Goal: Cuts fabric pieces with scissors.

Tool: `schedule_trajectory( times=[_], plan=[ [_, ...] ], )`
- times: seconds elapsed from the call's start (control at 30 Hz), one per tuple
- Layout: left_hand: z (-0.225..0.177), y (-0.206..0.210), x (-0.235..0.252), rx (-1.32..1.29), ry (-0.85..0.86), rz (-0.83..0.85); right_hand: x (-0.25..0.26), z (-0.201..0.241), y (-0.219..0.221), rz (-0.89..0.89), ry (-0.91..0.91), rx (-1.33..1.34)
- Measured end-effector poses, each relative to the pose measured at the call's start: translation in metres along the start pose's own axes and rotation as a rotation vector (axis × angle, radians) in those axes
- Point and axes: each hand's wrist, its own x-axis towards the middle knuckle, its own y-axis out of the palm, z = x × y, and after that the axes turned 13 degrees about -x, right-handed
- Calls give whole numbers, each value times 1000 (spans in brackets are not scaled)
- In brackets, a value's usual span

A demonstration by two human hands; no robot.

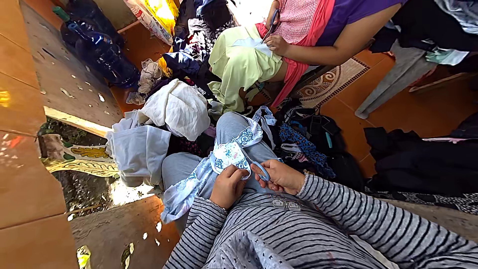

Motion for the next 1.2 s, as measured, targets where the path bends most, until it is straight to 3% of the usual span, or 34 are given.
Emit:
schedule_trajectory(
  times=[1.2],
  plan=[
    [2, 0, -6, -3, 7, 13, 13, 9, -1, -17, 4, -3]
  ],
)
